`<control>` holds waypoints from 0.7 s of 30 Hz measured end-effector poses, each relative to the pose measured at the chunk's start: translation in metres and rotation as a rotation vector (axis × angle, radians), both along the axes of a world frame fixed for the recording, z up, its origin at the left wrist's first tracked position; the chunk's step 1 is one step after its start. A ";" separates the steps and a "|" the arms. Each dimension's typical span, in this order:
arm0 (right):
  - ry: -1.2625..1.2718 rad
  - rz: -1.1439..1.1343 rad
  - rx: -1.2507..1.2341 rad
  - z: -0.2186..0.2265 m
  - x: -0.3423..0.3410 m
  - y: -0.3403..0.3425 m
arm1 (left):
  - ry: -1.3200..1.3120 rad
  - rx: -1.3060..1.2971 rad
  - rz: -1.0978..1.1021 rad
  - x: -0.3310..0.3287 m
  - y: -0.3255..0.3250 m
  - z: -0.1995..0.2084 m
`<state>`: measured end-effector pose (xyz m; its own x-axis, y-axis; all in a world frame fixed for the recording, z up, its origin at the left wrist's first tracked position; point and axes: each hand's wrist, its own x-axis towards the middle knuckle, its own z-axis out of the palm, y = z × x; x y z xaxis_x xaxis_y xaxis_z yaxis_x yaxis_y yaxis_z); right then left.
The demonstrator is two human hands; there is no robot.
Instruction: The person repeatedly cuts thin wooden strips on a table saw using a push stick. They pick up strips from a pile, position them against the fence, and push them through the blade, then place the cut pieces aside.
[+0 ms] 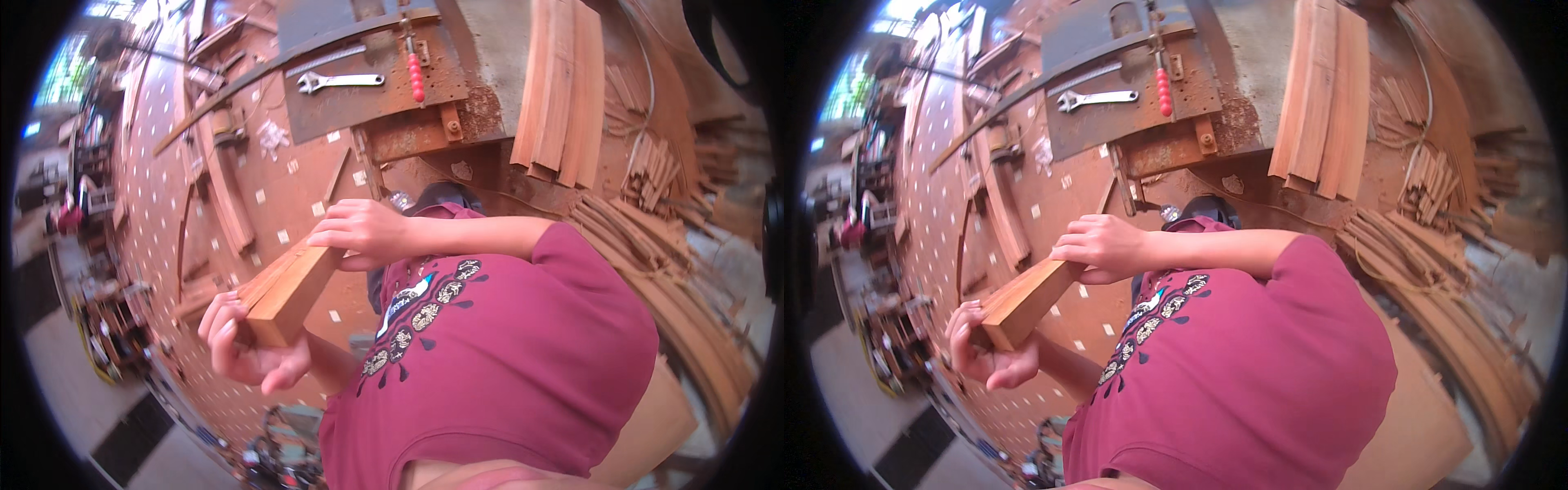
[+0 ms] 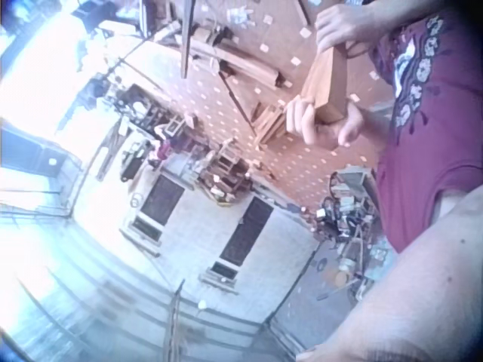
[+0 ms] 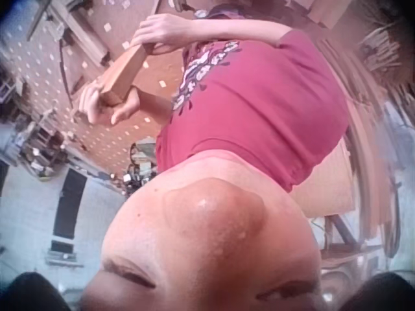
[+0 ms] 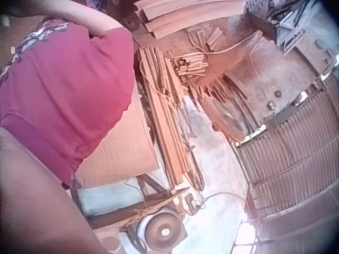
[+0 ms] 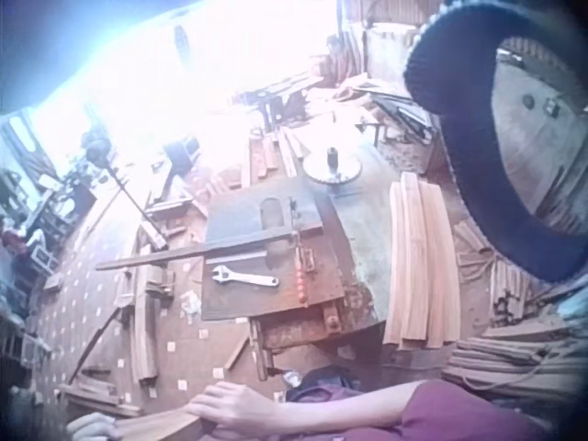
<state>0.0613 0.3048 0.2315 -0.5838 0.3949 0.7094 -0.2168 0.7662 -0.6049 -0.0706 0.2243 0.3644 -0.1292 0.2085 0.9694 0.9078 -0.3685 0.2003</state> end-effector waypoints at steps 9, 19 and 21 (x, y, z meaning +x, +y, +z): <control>-0.116 -0.799 -0.793 0.027 0.144 0.003 | -0.340 0.062 -0.818 0.004 0.141 0.037; 0.465 -1.700 -0.623 0.012 0.190 -0.173 | -0.797 -0.452 -0.904 0.174 0.388 -0.079; 0.396 -1.777 -0.642 -0.012 0.191 -0.200 | -0.770 -0.582 -0.776 0.209 0.441 -0.140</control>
<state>0.2524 0.1045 0.2198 0.8519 0.4798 0.2099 0.2672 -0.0535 -0.9621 0.1382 0.6655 0.2242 -0.2744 0.8586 0.4330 0.0627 -0.4333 0.8991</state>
